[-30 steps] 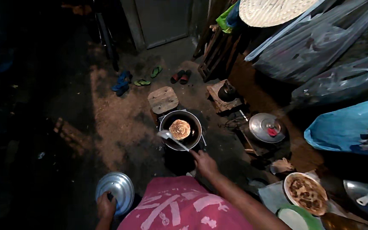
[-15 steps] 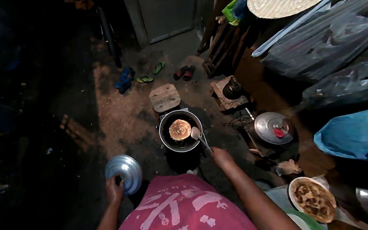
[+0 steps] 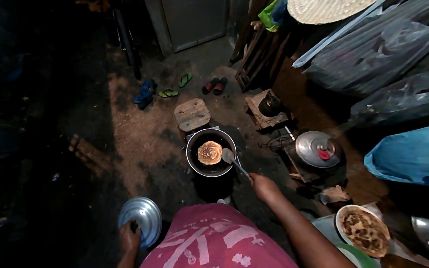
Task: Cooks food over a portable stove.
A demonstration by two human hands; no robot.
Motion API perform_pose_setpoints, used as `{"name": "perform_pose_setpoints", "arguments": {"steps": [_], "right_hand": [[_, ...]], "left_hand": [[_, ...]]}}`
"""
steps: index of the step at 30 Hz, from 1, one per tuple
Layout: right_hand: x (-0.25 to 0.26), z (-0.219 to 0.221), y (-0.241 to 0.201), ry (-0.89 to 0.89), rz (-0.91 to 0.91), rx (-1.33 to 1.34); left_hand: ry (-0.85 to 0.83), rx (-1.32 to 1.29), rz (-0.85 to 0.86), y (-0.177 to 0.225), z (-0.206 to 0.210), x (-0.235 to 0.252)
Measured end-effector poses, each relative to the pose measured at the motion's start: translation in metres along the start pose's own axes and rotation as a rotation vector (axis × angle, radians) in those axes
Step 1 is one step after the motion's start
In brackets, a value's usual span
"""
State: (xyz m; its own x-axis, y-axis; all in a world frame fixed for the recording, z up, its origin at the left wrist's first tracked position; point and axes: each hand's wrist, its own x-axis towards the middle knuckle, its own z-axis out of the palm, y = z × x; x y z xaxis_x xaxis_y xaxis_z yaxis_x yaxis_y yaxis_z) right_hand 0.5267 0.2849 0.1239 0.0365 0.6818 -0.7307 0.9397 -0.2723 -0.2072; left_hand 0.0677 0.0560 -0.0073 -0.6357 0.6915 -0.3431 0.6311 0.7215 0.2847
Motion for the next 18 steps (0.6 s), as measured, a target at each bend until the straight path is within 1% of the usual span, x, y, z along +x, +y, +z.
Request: {"name": "perform_pose_setpoints", "arguments": {"steps": [3, 5, 10, 12, 15, 18], "right_hand": [[-0.004, 0.002, -0.005, 0.064, 0.039, -0.075], [-0.004, 0.009, -0.008, 0.105, 0.016, -0.111], [-0.005, 0.03, -0.007, 0.044, -0.125, -0.133], [-0.002, 0.038, -0.003, 0.026, -0.149, -0.122], [-0.001, 0.038, 0.01, 0.023, -0.123, -0.052], [-0.004, 0.028, 0.032, 0.161, -0.102, 0.057]], "left_hand": [[0.029, -0.002, 0.037, 0.005, -0.001, 0.008], [0.047, -0.001, 0.075, 0.018, -0.006, 0.012], [0.073, -0.003, 0.211, 0.074, -0.029, 0.021], [0.082, 0.001, 0.314, 0.104, -0.036, 0.025], [0.007, 0.038, 0.46, 0.165, -0.046, 0.029], [-0.129, 0.073, 0.584, 0.238, -0.045, 0.035]]}}
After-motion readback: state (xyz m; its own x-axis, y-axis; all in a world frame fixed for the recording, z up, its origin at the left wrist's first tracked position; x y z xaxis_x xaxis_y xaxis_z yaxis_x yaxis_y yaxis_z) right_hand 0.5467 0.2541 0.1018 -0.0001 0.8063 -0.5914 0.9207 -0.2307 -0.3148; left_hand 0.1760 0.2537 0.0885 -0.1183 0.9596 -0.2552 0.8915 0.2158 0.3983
